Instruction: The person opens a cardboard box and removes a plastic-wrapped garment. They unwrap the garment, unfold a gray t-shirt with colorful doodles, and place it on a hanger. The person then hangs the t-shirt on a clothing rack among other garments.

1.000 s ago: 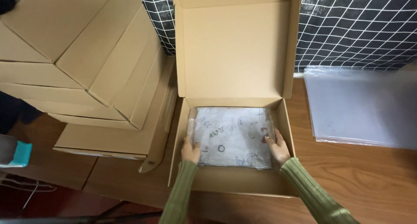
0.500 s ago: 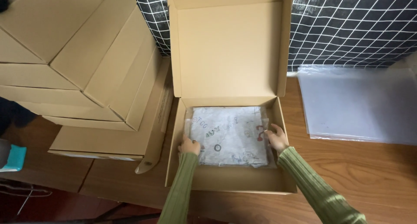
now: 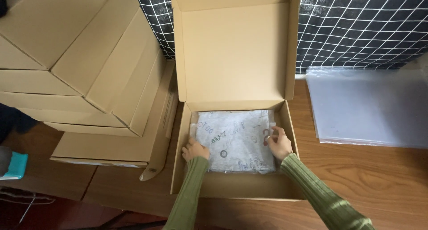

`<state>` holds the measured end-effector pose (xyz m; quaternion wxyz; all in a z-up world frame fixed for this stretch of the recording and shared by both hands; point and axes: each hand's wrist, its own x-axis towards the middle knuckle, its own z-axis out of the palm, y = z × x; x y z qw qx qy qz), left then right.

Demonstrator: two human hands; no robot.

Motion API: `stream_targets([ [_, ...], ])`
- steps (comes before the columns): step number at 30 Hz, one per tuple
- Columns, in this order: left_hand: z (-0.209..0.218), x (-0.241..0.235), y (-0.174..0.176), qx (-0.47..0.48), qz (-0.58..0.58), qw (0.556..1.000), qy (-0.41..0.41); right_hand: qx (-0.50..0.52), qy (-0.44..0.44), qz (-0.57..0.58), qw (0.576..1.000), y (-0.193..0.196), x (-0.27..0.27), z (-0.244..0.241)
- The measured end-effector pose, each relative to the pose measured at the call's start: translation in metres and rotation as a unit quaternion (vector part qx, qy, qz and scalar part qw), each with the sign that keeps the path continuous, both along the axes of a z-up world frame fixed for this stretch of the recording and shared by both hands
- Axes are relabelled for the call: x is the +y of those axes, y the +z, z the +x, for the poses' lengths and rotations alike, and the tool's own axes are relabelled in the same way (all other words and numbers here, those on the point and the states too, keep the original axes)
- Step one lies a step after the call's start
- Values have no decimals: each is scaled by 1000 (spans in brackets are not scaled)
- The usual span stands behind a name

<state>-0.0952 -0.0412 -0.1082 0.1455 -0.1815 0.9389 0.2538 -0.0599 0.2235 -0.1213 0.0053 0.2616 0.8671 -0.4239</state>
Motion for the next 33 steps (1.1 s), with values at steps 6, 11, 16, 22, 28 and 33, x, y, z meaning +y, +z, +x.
stream_targets([
  [6, -8, -6, -24, 71, 32, 995, 55, 3, -9, -51, 999, 16, 3, -3],
  [11, -26, -13, -53, 46, 3, 998, 35, -4, -16, -107, 994, 14, 8, -7],
  [16, -33, -27, -57, 52, 70, 996, 30, -27, -41, -102, 994, 60, -12, 13],
  [22, -15, -23, -8, 123, 70, 989, 45, 17, -52, -257, 965, 44, -2, 15],
  [28, -28, -34, -7, 266, 48, 962, 46, 104, -121, -368, 916, 93, -4, 42],
  [33, -6, 0, 56, 381, 152, 911, 45, 218, -133, -449, 856, 118, 32, 73],
])
